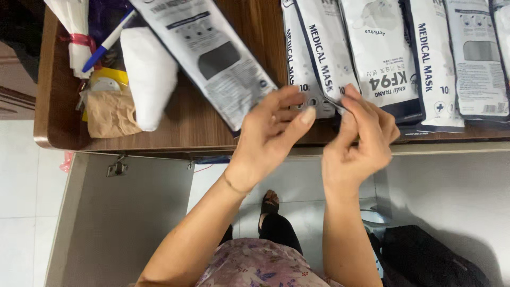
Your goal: The person empties the contents of dresser drawers one at a time, first removing packaged face masks and small supply packets, then clothing, gloves, a charging cable and small boxes, and arranges the items back into the drawers.
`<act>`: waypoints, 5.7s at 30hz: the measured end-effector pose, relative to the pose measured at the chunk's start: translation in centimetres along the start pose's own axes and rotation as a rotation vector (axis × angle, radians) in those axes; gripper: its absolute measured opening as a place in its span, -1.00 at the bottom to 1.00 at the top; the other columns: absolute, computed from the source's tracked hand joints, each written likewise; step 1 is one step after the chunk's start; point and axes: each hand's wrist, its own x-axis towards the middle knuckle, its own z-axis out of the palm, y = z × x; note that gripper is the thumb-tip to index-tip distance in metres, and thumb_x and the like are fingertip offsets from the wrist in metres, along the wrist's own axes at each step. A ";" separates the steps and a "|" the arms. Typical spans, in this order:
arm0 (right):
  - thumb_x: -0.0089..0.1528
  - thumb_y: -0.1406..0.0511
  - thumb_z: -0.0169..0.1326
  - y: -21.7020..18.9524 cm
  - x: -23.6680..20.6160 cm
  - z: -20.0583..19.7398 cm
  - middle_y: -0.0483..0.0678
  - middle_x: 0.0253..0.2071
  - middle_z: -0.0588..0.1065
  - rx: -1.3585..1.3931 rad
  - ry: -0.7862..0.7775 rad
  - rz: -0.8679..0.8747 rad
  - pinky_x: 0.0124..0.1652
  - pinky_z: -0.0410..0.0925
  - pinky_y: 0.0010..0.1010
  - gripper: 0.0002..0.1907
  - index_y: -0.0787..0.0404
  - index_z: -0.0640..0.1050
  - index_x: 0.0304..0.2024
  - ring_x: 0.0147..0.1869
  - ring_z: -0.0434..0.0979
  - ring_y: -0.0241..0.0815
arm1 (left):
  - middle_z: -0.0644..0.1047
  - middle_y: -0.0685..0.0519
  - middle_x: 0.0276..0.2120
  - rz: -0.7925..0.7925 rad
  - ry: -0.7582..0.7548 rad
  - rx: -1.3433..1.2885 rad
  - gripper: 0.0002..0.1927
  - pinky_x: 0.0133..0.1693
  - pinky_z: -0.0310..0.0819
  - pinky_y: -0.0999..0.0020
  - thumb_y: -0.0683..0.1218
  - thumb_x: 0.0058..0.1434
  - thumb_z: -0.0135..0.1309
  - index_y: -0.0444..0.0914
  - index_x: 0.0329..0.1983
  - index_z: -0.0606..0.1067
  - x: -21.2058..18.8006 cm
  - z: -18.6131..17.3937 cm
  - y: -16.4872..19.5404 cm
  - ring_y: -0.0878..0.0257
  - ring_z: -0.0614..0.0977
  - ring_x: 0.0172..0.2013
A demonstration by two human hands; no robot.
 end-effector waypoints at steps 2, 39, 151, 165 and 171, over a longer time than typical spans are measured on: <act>0.43 0.50 0.05 -1.0 -1.0 -0.5 -0.03 0.07 0.64 0.095 0.013 -0.041 0.22 0.27 -0.33 -0.85 0.24 0.60 -0.04 0.12 0.59 -0.10 | 0.53 -0.18 0.13 -0.016 0.016 -0.151 -0.31 0.00 0.60 0.35 -0.06 0.32 0.19 -0.45 0.38 0.20 1.4 0.7 -0.2 0.23 0.63 0.01; 0.07 0.55 0.13 -2.0 -20.4 7.5 0.50 0.49 -0.02 0.288 -0.642 0.029 0.40 0.17 0.14 0.00 0.43 -0.05 0.48 0.52 0.08 0.61 | 0.61 -0.16 -0.41 -0.007 0.277 0.483 -0.80 -0.36 0.51 0.18 -0.13 0.23 0.17 -0.39 -0.21 0.54 -4.3 -10.8 -14.4 0.02 0.60 -0.46; 0.38 0.35 0.08 -3.0 -17.6 11.3 -0.19 -0.16 0.58 0.879 -0.637 0.760 -0.09 0.36 -0.59 -0.81 0.32 0.55 0.00 -0.13 0.49 -0.47 | 0.55 -0.03 0.08 0.000 0.238 0.265 -0.26 0.15 0.40 0.38 -0.22 0.16 0.32 -0.45 0.35 0.25 -13.4 -16.9 -8.0 0.32 0.51 0.08; 0.29 0.43 0.08 -5.8 -14.0 15.2 -0.11 -0.09 0.50 0.885 -0.541 0.569 -0.05 0.41 -0.54 -0.79 0.38 0.43 -0.04 -0.03 0.51 -0.40 | 0.61 -0.05 -0.18 0.285 0.661 0.650 -0.86 -0.07 0.51 0.19 -0.26 0.26 0.10 -0.37 -0.12 0.53 -2.9 -20.4 -18.3 0.09 0.61 -0.12; 0.22 0.48 0.07 -2.9 -13.9 19.4 0.15 -0.06 0.59 0.250 -0.904 0.265 -0.04 0.44 -0.18 -0.76 0.39 0.56 -0.05 0.01 0.59 0.03 | 0.61 -0.11 -0.23 0.261 0.545 1.046 -0.87 -0.14 0.47 0.06 -0.16 0.25 0.12 -0.31 -0.19 0.56 -0.3 -22.1 -22.0 -0.06 0.61 -0.16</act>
